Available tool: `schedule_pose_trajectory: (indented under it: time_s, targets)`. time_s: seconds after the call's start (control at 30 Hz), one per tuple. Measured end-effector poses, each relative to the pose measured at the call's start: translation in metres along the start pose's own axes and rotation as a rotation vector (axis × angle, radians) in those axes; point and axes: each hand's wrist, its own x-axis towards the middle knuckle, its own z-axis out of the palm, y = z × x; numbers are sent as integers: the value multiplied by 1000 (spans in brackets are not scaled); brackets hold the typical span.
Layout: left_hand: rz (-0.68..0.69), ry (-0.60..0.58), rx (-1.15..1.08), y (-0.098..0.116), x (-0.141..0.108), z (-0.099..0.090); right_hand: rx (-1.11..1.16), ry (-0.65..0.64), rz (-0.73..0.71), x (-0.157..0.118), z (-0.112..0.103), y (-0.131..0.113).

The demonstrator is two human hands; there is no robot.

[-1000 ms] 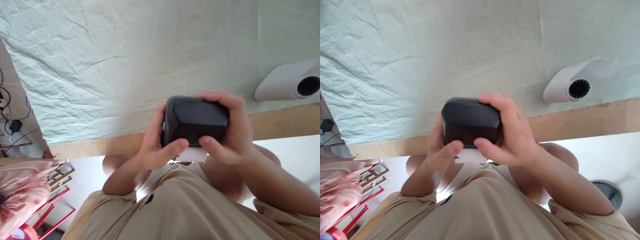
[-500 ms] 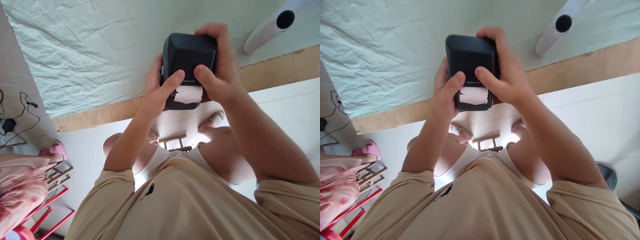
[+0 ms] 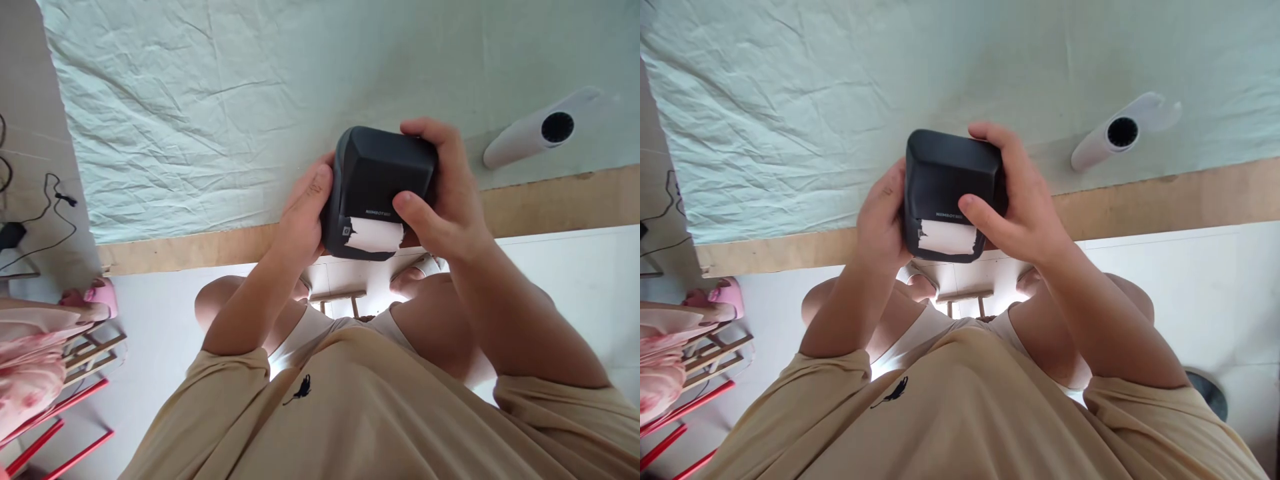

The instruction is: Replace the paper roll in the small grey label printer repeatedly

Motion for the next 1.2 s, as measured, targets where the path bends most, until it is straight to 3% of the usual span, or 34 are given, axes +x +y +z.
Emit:
schedule_pose_trajectory:
  time_s: [0.27, 0.43, 0.57, 0.67, 0.73, 0.87, 1.03, 1.13, 1.2]
  targets:
    - [-1, 63, -89, 5, 2, 2, -107, -120, -64, 2, -15, -9]
    - [30, 66, -139, 0, 4, 3, -287, 115, -97, 8, -22, -23]
    - [16, 76, -142, -4, 8, 3, -146, 324, -89, 15, -16, -41]
    - [46, 14, -128, -7, 10, 3, -111, 410, -69, 21, -11, -50]
    - [69, -39, -116, -7, 10, 3, -288, 342, -44, 26, -11, -51]
    - [44, -112, -72, -2, 5, 6, -688, 73, 1, 34, -13, -47]
    - [19, -104, 24, 5, 2, 4, -770, -243, 186, 39, -17, -56]
    - [-1, -94, 27, 5, 2, 3, -560, -181, 123, 34, -32, -67]
    - [-14, -68, 21, 5, 1, 4, -469, -101, 103, 27, -54, -64]
